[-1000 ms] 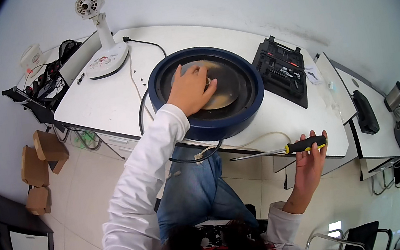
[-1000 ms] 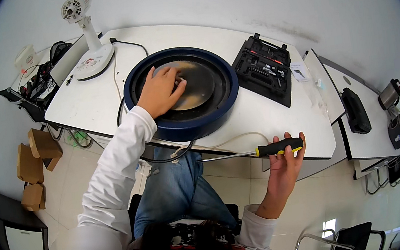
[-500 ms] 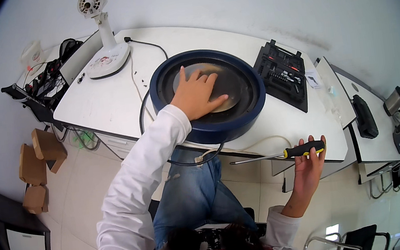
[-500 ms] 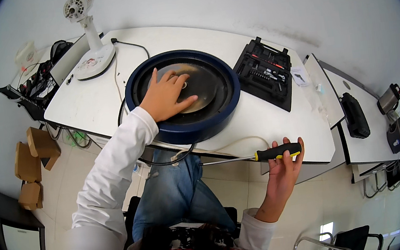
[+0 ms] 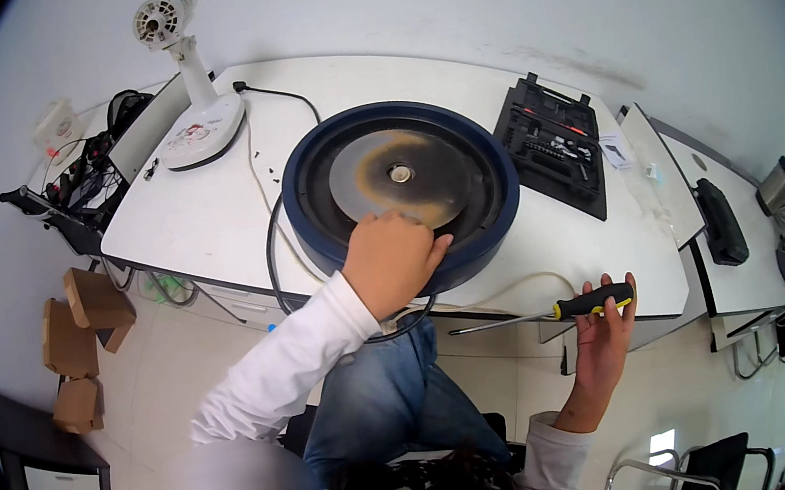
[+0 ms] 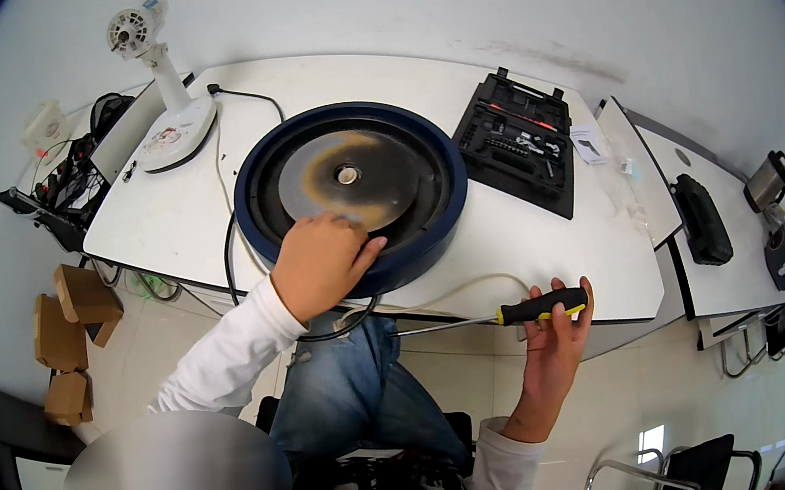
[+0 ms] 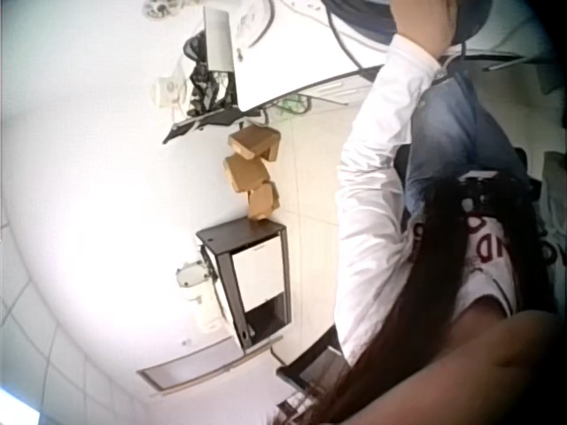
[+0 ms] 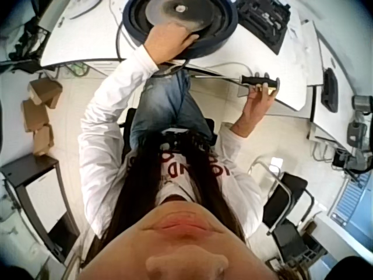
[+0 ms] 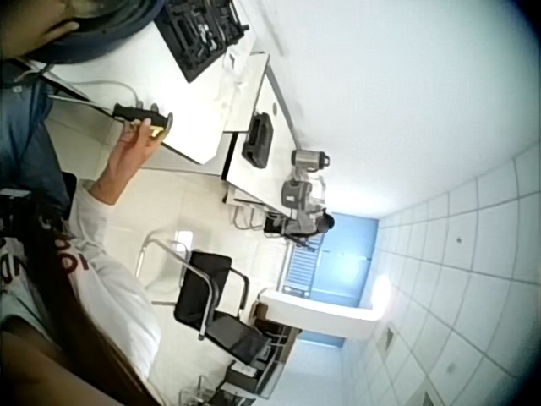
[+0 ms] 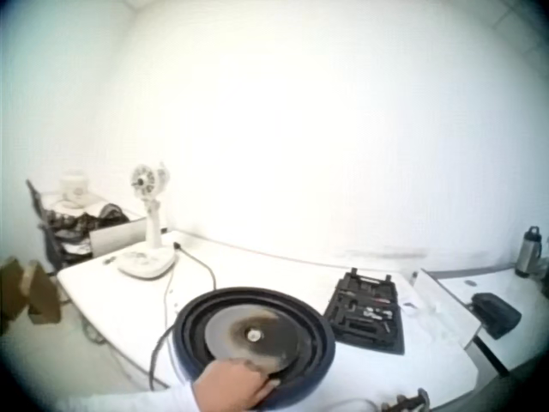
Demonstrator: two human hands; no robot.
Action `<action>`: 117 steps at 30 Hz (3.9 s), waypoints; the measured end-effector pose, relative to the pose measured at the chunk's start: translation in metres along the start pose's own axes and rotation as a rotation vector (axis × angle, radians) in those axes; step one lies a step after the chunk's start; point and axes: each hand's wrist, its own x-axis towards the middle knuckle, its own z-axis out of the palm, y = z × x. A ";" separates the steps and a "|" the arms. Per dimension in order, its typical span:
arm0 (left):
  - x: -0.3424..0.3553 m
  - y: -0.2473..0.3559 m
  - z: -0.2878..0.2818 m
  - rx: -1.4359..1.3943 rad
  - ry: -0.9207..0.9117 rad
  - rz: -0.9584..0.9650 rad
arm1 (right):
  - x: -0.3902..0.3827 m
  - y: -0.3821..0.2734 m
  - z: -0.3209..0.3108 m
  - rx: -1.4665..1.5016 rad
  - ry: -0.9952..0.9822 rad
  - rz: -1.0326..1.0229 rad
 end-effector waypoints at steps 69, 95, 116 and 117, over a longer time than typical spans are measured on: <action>-0.001 -0.003 0.003 -0.277 0.408 -0.072 | -0.006 0.000 0.005 -0.035 -0.032 0.028; -0.003 0.010 0.014 -0.251 0.397 -0.153 | -0.001 0.005 -0.002 0.097 0.039 0.027; 0.010 -0.020 0.003 -0.267 0.090 -0.181 | 0.003 0.013 -0.014 0.147 -0.094 0.031; 0.007 -0.023 0.002 -0.304 0.126 -0.160 | 0.004 0.014 -0.015 0.157 -0.091 0.021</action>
